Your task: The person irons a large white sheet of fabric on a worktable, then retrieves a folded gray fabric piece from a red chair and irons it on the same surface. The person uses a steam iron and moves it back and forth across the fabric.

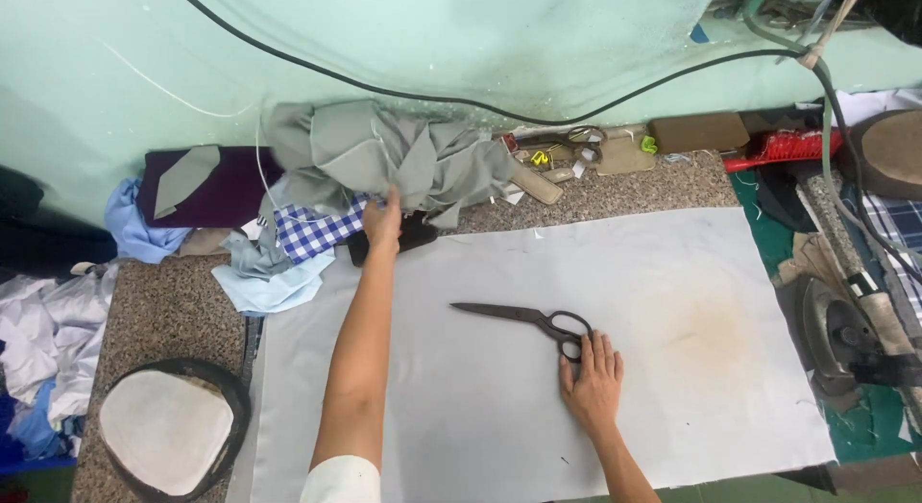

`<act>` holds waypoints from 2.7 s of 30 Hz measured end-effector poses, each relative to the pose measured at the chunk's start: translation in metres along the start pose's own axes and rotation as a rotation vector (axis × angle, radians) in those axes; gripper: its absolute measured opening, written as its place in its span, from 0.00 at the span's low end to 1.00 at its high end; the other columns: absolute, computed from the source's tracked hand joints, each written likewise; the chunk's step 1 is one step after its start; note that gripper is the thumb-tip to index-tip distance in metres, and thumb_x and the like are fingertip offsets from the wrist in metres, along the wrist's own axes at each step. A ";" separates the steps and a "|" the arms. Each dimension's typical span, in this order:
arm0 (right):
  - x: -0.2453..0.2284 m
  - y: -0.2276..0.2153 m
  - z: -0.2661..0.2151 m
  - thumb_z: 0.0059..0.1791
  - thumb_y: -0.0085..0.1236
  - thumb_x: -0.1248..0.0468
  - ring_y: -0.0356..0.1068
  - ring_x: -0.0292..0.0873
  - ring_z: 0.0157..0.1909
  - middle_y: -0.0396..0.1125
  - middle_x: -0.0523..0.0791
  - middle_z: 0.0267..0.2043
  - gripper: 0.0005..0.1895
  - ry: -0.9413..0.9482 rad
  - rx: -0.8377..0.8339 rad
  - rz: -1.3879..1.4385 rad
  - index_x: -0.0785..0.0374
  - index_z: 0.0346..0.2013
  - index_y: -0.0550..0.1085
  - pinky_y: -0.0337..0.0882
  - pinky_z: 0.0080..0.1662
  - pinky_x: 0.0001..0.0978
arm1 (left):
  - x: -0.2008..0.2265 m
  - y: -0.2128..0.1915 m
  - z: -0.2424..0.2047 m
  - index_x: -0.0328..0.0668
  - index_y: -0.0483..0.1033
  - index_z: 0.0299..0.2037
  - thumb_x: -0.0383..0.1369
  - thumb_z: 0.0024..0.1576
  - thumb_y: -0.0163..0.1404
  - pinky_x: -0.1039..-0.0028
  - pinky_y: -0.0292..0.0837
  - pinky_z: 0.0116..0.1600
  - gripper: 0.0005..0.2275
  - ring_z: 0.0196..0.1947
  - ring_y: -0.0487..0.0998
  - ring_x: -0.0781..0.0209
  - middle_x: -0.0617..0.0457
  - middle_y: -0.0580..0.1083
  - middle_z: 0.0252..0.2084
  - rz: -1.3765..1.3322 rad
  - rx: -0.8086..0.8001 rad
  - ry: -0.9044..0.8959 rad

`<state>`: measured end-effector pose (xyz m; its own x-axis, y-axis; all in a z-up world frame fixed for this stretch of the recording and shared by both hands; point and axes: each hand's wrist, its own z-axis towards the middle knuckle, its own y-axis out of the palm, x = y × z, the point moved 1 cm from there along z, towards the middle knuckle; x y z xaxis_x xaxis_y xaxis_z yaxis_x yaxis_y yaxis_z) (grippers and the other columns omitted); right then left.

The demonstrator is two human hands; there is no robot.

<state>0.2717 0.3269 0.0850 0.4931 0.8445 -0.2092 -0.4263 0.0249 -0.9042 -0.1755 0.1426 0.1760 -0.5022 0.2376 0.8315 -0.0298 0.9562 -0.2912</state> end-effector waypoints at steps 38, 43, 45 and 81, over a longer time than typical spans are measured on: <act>0.320 -0.106 0.033 0.51 0.56 0.62 0.64 0.60 0.67 0.66 0.57 0.63 0.25 -0.036 0.273 0.170 0.71 0.60 0.68 0.62 0.66 0.54 | -0.259 0.062 -0.299 0.23 0.59 0.70 0.45 0.61 0.44 0.35 0.48 0.72 0.33 0.74 0.53 0.26 0.24 0.54 0.74 0.945 0.298 1.144; 0.428 -0.164 0.052 0.54 0.55 0.52 0.62 0.61 0.71 0.68 0.58 0.65 0.29 -0.003 0.361 -0.314 0.72 0.61 0.73 0.57 0.68 0.57 | -0.250 0.193 -0.387 0.27 0.57 0.69 0.46 0.60 0.44 0.39 0.41 0.75 0.33 0.76 0.49 0.32 0.33 0.52 0.76 0.911 0.016 1.278; 0.450 -0.171 0.050 0.53 0.49 0.41 0.65 0.59 0.71 0.72 0.56 0.64 0.35 -0.031 0.283 -0.471 0.69 0.59 0.76 0.58 0.69 0.59 | -0.246 0.237 -0.418 0.31 0.56 0.70 0.47 0.62 0.43 0.42 0.40 0.75 0.32 0.75 0.50 0.36 0.35 0.53 0.75 0.966 -0.168 1.310; 0.289 -0.048 0.003 0.54 0.48 0.55 0.62 0.53 0.72 0.65 0.53 0.68 0.22 -0.373 0.030 0.088 0.63 0.59 0.74 0.60 0.69 0.54 | -0.272 0.000 -0.371 0.54 0.44 0.76 0.56 0.65 0.20 0.55 0.30 0.77 0.31 0.78 0.40 0.52 0.49 0.43 0.79 1.198 -0.076 0.673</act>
<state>0.4321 0.5720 0.0688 0.1464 0.9805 -0.1307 -0.4793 -0.0453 -0.8765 0.2815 0.1416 0.1254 0.3253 0.9309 0.1659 0.1786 0.1118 -0.9776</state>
